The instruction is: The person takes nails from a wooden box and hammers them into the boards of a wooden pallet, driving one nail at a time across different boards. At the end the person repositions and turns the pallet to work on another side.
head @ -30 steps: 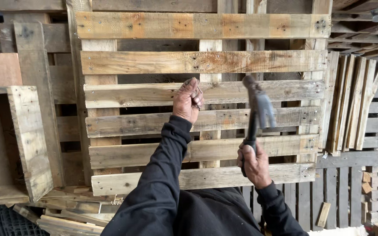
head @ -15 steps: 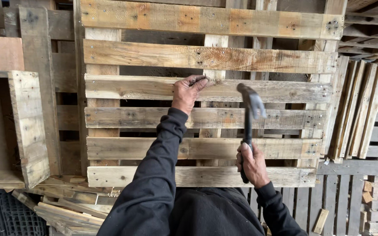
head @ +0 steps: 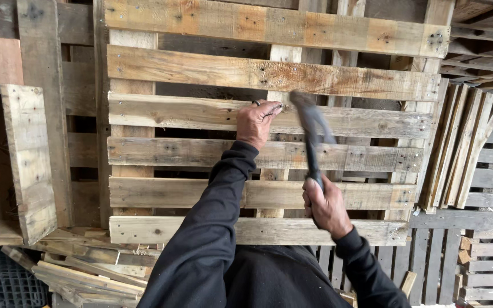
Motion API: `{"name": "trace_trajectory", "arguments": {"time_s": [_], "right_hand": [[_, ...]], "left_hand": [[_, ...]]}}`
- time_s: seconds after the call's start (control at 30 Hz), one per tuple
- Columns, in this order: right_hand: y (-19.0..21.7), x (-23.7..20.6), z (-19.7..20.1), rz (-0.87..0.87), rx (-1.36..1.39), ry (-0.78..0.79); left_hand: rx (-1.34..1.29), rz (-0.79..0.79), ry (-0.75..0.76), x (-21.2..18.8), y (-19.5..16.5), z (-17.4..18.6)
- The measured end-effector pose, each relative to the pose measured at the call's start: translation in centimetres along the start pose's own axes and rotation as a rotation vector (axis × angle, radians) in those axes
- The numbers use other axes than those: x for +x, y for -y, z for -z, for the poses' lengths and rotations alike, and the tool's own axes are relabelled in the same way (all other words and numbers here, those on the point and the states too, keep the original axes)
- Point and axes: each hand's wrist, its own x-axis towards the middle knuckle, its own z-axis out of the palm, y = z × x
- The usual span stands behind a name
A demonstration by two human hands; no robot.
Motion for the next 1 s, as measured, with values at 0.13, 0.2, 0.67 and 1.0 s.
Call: {"name": "trace_trajectory", "arguments": {"time_s": [0.13,0.2,0.67,1.0], "right_hand": [[3.0,-1.4,2.4,0.021,0.172,-0.082],[6.3,-3.4,4.1,0.480,0.359,-0.031],[8.0,-2.2,7.6,0.469,0.086,-0.093],[5.0,-0.5,0.2,-0.236,0.004,-0.053]], "left_hand": [[-0.009,0.121,0.023,0.6,0.2,0.6],[-0.250,0.313,-0.060,1.2,0.6,0.9],[-0.231,0.198,-0.470,3.0,1.2,1.6],[-0.256,0.333,-0.478,3.5,1.2,1.5]]}}
